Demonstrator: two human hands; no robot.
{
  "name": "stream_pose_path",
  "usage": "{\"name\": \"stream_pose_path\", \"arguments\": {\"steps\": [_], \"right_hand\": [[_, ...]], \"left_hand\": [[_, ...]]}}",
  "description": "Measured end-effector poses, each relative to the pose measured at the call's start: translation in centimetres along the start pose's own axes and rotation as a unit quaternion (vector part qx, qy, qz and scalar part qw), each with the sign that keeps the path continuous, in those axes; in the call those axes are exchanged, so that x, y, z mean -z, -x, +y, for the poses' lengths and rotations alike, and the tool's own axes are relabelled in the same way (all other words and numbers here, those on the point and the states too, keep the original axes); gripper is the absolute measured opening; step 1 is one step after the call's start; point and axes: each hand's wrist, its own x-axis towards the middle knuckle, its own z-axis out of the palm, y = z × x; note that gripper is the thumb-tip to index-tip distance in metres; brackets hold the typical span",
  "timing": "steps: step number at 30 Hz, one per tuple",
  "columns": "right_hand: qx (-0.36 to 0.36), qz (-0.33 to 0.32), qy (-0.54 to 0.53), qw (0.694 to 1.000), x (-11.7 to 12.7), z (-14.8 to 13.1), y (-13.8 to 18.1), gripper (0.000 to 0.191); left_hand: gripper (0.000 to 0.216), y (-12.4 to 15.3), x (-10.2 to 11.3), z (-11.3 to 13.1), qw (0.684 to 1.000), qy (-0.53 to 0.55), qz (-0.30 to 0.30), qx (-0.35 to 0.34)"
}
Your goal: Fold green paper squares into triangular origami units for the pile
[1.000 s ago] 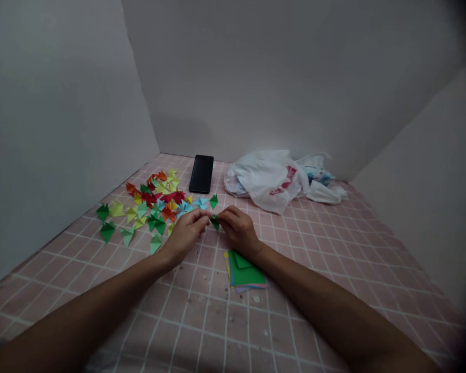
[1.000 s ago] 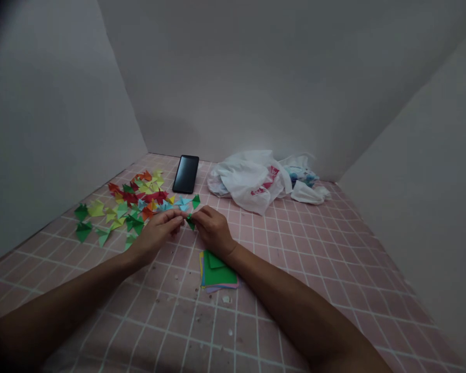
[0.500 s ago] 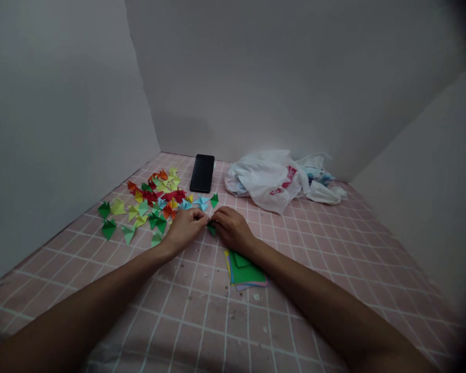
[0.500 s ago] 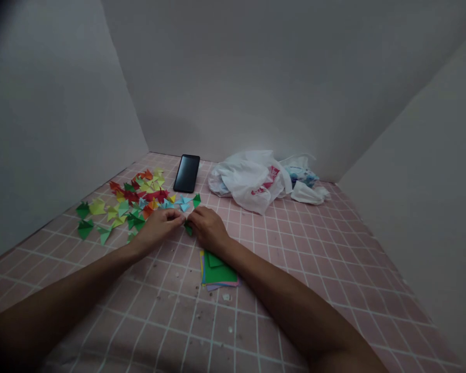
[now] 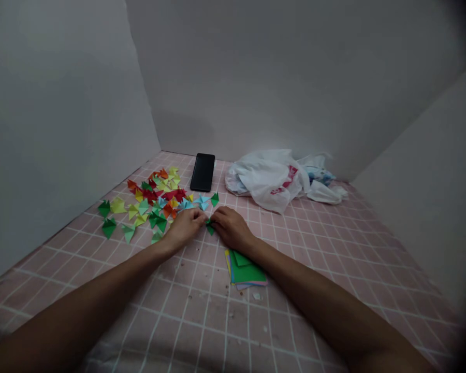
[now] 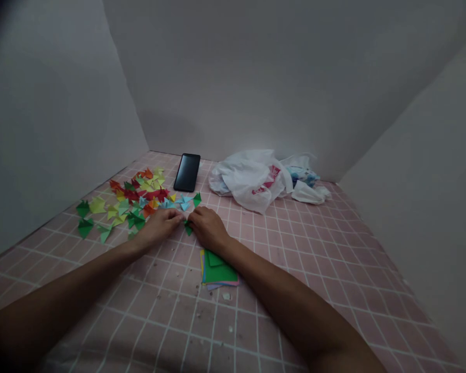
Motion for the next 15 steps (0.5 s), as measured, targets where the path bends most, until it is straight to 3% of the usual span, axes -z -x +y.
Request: {"name": "stream_pose_path", "arguments": {"steps": [8,15], "right_hand": [[-0.02,-0.005,0.014,1.0,-0.4,0.4,-0.5,0.01],[-0.032,0.005,-0.027,0.999,1.2,0.2,-0.6,0.012]], "left_hand": [[0.018,0.7,0.3,0.9,0.99,0.097,0.104,-0.013],[0.02,0.9,0.5,1.0,0.983,0.137,0.111,-0.041]]}}
